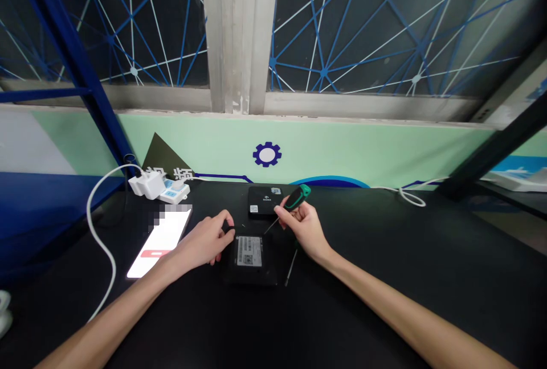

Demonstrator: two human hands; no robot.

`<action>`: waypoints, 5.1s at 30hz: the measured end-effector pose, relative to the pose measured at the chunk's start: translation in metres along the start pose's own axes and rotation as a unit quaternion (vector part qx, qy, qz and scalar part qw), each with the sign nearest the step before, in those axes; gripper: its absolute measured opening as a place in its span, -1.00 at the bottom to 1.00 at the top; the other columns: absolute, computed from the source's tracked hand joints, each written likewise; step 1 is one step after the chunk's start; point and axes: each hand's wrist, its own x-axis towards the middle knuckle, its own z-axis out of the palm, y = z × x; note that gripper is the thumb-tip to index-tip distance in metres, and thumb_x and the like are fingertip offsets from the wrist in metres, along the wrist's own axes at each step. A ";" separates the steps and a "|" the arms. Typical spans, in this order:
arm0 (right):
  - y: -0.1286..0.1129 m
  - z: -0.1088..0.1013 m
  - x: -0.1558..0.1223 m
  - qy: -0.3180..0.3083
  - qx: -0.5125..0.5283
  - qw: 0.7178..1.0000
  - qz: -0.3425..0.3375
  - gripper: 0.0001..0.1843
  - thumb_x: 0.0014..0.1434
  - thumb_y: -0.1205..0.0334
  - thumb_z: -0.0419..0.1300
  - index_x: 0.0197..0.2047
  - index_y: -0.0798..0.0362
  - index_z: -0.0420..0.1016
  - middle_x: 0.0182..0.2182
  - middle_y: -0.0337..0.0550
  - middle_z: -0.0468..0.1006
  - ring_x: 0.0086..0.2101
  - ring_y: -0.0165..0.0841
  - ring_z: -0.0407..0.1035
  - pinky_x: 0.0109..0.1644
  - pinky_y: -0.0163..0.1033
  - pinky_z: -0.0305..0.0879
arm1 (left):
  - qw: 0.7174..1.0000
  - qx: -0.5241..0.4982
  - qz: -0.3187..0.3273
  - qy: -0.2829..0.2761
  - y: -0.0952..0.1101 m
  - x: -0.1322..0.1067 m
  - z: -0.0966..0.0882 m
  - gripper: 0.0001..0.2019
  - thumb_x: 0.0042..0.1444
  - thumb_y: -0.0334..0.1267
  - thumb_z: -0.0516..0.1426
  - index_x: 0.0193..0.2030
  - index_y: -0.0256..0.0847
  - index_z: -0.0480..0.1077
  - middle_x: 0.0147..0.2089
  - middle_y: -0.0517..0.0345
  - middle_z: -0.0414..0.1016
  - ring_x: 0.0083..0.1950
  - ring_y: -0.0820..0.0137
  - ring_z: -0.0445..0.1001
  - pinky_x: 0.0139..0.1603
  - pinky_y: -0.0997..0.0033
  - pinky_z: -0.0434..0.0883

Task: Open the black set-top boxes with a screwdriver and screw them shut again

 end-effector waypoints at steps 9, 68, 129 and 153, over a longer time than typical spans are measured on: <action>-0.004 0.003 -0.004 -0.087 -0.012 0.996 0.007 -0.64 0.09 -0.04 0.37 -0.20 0.08 0.56 -0.62 -0.30 0.46 -0.61 -0.44 0.31 -0.50 -0.29 0.28 | 0.998 0.034 0.038 0.024 -0.003 0.002 0.000 -0.73 0.30 0.02 -0.05 -0.06 -0.08 0.25 -0.62 0.40 0.37 -0.66 0.40 0.40 -0.58 0.49 0.26; 0.003 -0.001 -0.009 -0.099 -0.207 0.973 -0.036 -0.55 0.13 -0.11 0.30 -0.54 0.08 0.39 -0.65 -0.35 0.18 -0.58 -0.47 0.04 -0.49 -0.30 0.04 | 0.993 0.109 0.035 0.017 0.006 -0.002 -0.005 -0.70 0.32 -0.01 -0.10 0.05 -0.05 0.26 -0.55 0.35 0.43 -0.52 0.33 0.45 -0.42 0.40 0.19; 0.005 0.005 0.000 -0.120 -0.122 0.985 0.024 -0.48 -0.06 -0.23 0.41 -0.48 0.10 0.48 -0.62 -0.30 0.40 -0.62 -0.53 0.10 -0.57 -0.36 0.06 | 0.991 0.114 0.053 0.044 0.004 0.000 0.000 -0.76 0.32 -0.06 -0.07 -0.03 -0.05 0.29 -0.59 0.38 0.37 -0.54 0.35 0.41 -0.42 0.41 0.15; 0.003 -0.003 -0.002 -0.160 -0.114 0.980 0.014 -0.49 0.11 -0.24 0.29 -0.30 0.12 0.59 -0.55 -0.27 0.35 -0.56 -0.48 0.12 -0.50 -0.33 0.08 | 0.993 0.104 0.047 0.033 0.007 -0.002 -0.001 -0.73 0.32 -0.04 -0.08 0.00 -0.07 0.29 -0.58 0.37 0.40 -0.58 0.35 0.40 -0.41 0.40 0.17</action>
